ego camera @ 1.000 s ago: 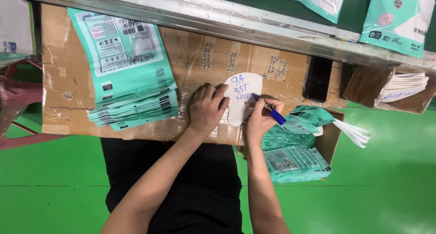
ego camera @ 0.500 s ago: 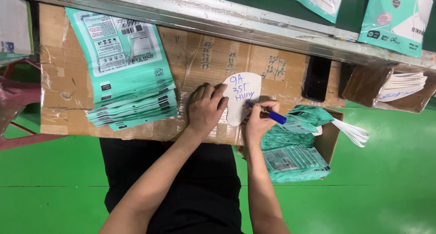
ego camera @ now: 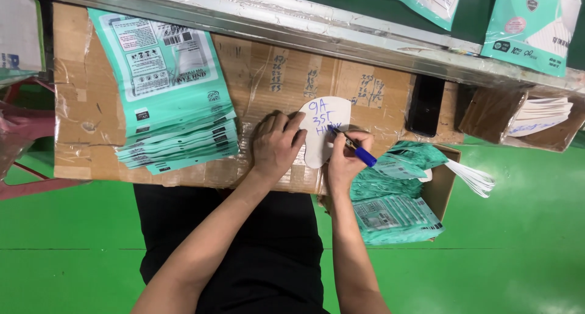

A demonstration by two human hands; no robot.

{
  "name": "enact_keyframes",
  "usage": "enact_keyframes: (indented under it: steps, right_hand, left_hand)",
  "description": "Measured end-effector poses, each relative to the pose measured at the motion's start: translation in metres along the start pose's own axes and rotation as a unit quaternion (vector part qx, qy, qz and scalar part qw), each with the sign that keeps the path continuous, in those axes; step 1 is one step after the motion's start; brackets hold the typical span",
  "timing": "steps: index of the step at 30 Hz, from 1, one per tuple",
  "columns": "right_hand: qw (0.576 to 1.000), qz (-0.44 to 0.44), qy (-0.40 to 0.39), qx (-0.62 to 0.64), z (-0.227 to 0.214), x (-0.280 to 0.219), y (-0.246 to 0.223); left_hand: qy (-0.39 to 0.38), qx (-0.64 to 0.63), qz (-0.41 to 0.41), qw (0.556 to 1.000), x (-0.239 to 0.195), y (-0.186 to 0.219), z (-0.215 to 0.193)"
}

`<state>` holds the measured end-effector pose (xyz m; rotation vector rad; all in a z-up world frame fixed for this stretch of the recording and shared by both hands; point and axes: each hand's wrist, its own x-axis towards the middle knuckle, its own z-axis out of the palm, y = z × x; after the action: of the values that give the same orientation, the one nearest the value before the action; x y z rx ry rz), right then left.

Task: The person packages white face masks into teal plastic pouches and places them onto a moving conveyor belt. They also use a blue marker to write a code on one of the masks.

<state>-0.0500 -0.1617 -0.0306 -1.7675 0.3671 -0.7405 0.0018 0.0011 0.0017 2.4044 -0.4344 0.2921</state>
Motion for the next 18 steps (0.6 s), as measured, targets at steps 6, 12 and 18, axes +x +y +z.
enact_keyframes:
  steps: [6, 12, 18]
  right_hand:
    - [0.999, 0.035, -0.011, -0.019, 0.004, 0.003, -0.013]
    - [0.998, 0.040, 0.003, -0.053, 0.008, 0.007, -0.025]
    - [0.993, 0.076, -0.011, 0.094, -0.007, -0.006, -0.028]
  left_hand:
    - [-0.003, -0.005, 0.000, 1.000, -0.002, -0.001, 0.003]
    - [-0.030, -0.011, -0.004, 0.999, -0.001, 0.000, -0.001]
    - [-0.023, -0.001, 0.001, 1.000, -0.001, -0.001, 0.001]
